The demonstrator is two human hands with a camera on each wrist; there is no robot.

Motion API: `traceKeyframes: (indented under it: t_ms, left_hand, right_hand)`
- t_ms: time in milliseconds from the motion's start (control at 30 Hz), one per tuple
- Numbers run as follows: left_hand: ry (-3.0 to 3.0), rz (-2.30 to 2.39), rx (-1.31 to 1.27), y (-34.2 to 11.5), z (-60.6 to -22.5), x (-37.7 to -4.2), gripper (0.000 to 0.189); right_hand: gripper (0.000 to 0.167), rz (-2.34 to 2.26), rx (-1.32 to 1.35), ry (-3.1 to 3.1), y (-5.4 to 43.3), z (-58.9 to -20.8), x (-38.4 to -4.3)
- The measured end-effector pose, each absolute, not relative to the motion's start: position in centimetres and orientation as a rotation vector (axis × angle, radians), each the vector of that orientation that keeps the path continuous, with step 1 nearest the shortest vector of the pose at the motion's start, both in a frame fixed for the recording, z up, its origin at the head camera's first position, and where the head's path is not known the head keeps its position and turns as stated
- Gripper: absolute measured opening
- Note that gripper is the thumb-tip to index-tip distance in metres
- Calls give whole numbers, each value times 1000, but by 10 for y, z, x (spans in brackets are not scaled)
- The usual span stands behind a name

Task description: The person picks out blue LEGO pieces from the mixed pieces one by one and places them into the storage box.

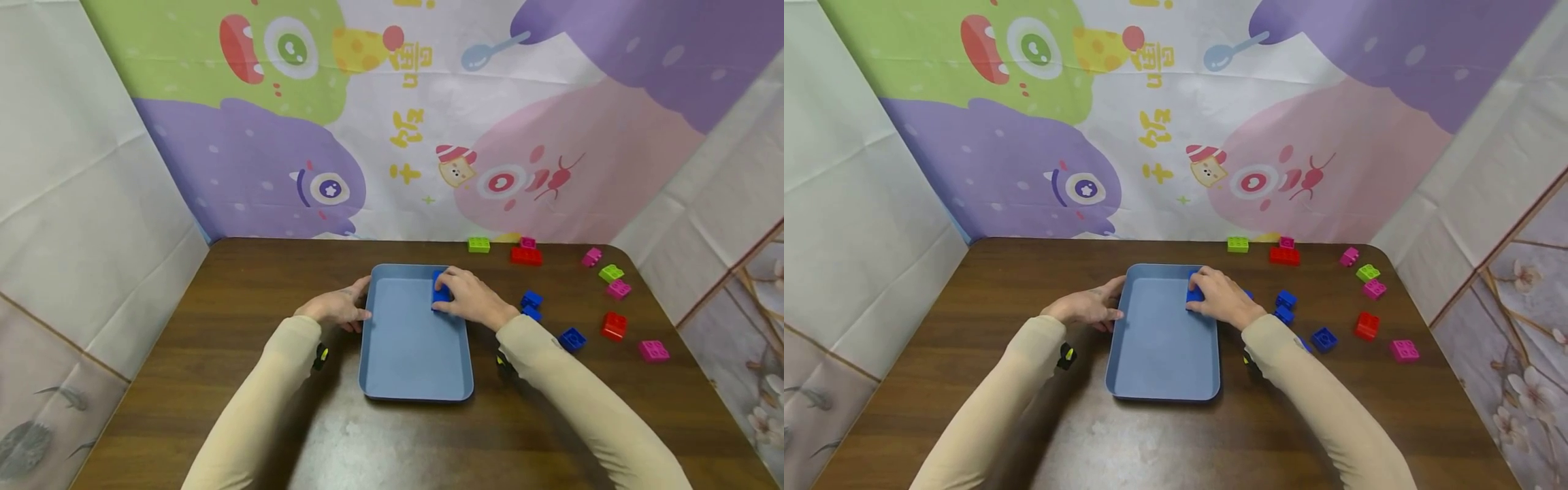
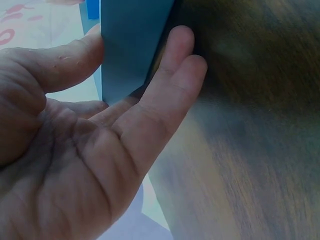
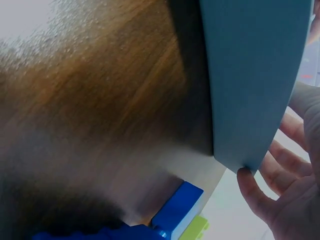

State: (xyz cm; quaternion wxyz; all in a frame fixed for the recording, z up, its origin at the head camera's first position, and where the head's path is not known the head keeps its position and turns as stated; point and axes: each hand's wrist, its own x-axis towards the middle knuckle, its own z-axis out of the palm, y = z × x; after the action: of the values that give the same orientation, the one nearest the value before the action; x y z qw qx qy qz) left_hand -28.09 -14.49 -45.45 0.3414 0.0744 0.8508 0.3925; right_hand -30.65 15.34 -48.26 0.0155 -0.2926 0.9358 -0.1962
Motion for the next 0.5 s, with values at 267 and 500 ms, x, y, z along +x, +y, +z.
traceKeyframes:
  t_ms: [267,500]
  left_hand:
    - [2223,1003,208,-145,-456,-282,88]
    - [2240,981,223,-146,-455,-282,89]
  right_hand:
    - [45,-544,-884,2912,154,-477,-306]
    - [51,-584,-908,2917,163,-461,-311]
